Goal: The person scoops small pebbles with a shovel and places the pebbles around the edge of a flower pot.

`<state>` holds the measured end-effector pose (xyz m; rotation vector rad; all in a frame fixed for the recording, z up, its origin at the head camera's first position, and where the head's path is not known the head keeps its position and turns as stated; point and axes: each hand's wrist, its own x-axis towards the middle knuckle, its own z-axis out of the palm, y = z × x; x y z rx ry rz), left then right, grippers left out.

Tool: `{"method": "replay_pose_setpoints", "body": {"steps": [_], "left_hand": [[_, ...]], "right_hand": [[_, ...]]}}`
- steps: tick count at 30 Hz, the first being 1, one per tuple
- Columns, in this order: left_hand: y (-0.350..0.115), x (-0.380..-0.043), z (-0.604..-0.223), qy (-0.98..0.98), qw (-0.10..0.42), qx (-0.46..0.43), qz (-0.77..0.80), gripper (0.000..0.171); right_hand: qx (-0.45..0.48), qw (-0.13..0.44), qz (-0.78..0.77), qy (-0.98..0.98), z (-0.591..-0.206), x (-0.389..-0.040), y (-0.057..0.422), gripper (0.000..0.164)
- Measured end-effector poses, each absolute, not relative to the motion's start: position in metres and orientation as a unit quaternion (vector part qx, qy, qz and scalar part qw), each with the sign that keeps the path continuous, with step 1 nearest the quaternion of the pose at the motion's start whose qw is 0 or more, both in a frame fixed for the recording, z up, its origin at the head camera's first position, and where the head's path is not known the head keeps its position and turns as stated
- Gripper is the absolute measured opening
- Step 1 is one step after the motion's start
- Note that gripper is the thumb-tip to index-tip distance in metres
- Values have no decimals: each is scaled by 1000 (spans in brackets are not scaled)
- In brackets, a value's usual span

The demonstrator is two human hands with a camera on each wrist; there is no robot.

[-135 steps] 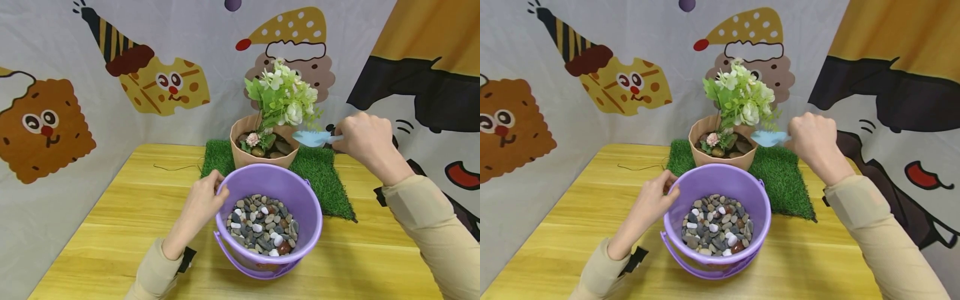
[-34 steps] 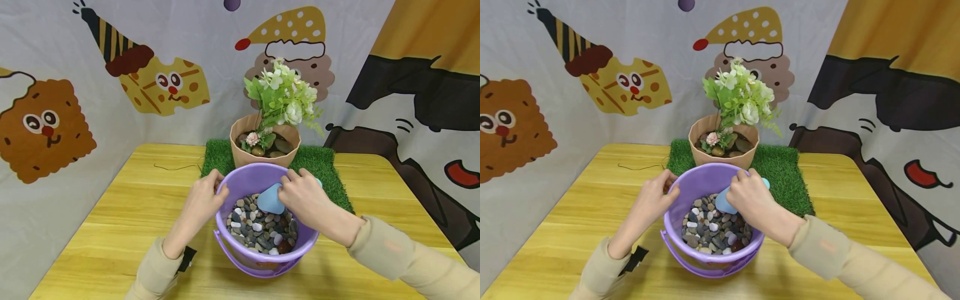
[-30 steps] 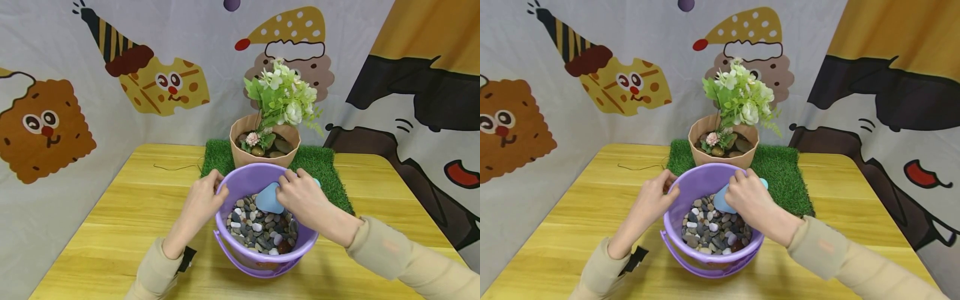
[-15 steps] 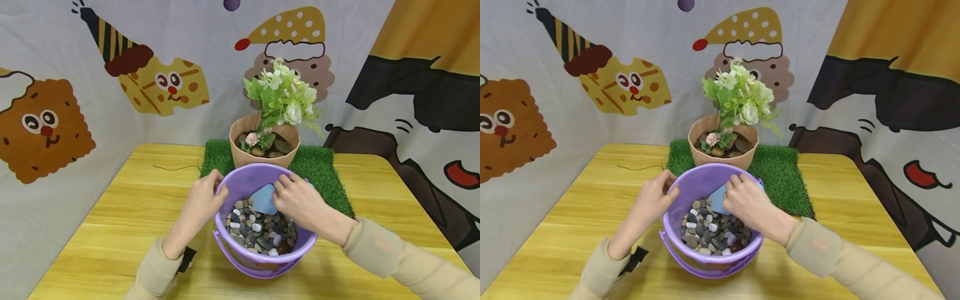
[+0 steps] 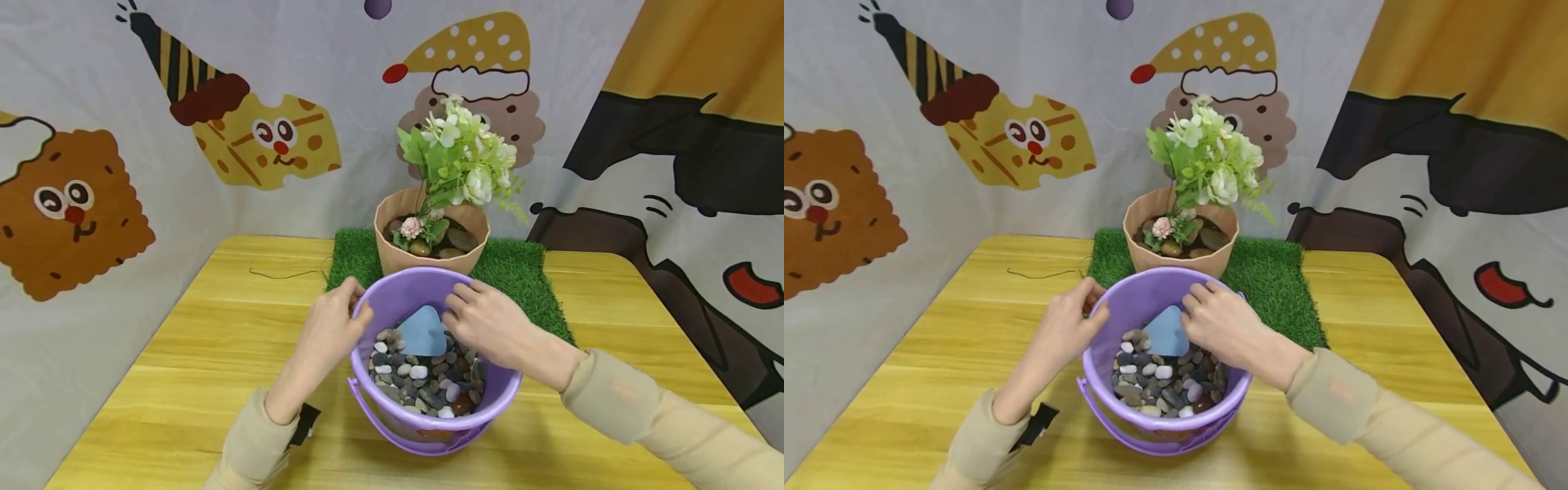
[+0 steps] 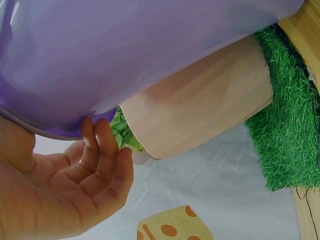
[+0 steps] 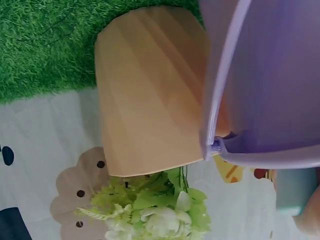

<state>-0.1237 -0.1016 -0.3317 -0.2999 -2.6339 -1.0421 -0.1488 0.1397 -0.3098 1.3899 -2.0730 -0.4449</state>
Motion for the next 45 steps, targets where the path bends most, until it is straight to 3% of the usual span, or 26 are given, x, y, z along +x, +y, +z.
{"method": "replay_pose_setpoints", "body": {"steps": [6, 33, 45], "left_hand": [[-101, -124, -331, -918, 144, -105, -353, 11], [-102, -124, -331, -916, 131, -102, -364, 12], [-103, -124, -331, -916, 133, -102, -365, 13]], "right_hand": [[556, 314, -156, -753, -313, -151, 131, 6], [607, 209, 18, -766, -312, -166, 144, 29], [595, 200, 85, -774, -309, -166, 154, 26]]}}
